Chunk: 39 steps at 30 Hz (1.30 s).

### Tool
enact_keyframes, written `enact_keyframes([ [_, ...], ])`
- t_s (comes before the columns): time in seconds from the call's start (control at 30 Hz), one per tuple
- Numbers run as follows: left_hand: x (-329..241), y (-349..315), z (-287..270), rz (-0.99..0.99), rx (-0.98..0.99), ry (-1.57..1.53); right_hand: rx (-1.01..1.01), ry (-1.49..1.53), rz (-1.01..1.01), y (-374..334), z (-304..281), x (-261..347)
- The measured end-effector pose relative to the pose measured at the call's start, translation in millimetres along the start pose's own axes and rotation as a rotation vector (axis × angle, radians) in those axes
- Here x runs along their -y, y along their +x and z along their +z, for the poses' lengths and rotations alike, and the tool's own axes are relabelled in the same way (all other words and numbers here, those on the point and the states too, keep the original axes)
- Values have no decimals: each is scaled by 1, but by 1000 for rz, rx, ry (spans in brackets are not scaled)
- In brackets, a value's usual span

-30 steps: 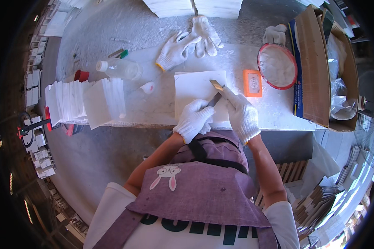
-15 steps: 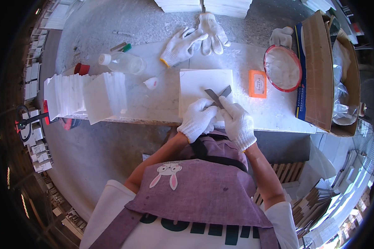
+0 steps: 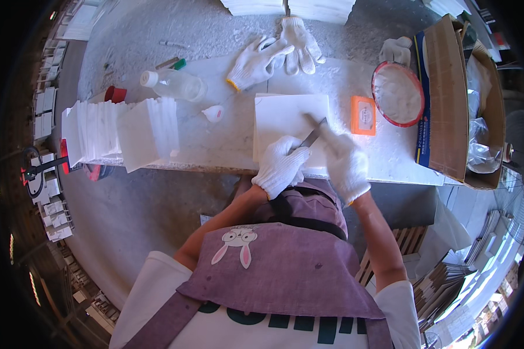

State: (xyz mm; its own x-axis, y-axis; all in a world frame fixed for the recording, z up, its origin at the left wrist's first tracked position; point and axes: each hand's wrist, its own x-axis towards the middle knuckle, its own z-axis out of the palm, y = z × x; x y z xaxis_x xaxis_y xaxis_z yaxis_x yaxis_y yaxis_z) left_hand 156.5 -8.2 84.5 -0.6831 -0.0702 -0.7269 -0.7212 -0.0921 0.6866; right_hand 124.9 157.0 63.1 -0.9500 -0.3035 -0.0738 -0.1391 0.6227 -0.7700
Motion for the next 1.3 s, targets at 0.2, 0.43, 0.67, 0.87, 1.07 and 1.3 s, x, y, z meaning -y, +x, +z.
enact_keyframes([
  [0.2, 3, -4, 2, 26, 0, -33, -23, 53, 58, 7, -5, -16],
  [0.43, 4, -4, 6, 54, -23, -13, -44, 21, -48, 7, -12, -14],
  [0.67, 11, -4, 2, 88, -13, 0, 95, -15, -14, -1, -25, 18],
  [0.87, -1, -6, -1, 38, 19, -14, -115, -359, -180, -4, -10, -18],
  [1.07, 3, -5, -3, 41, 35, -56, -85, -655, -363, -11, -3, -20],
  [1.3, 1, -7, 2, 57, 33, -60, -52, -626, -393, 2, -20, -19],
])
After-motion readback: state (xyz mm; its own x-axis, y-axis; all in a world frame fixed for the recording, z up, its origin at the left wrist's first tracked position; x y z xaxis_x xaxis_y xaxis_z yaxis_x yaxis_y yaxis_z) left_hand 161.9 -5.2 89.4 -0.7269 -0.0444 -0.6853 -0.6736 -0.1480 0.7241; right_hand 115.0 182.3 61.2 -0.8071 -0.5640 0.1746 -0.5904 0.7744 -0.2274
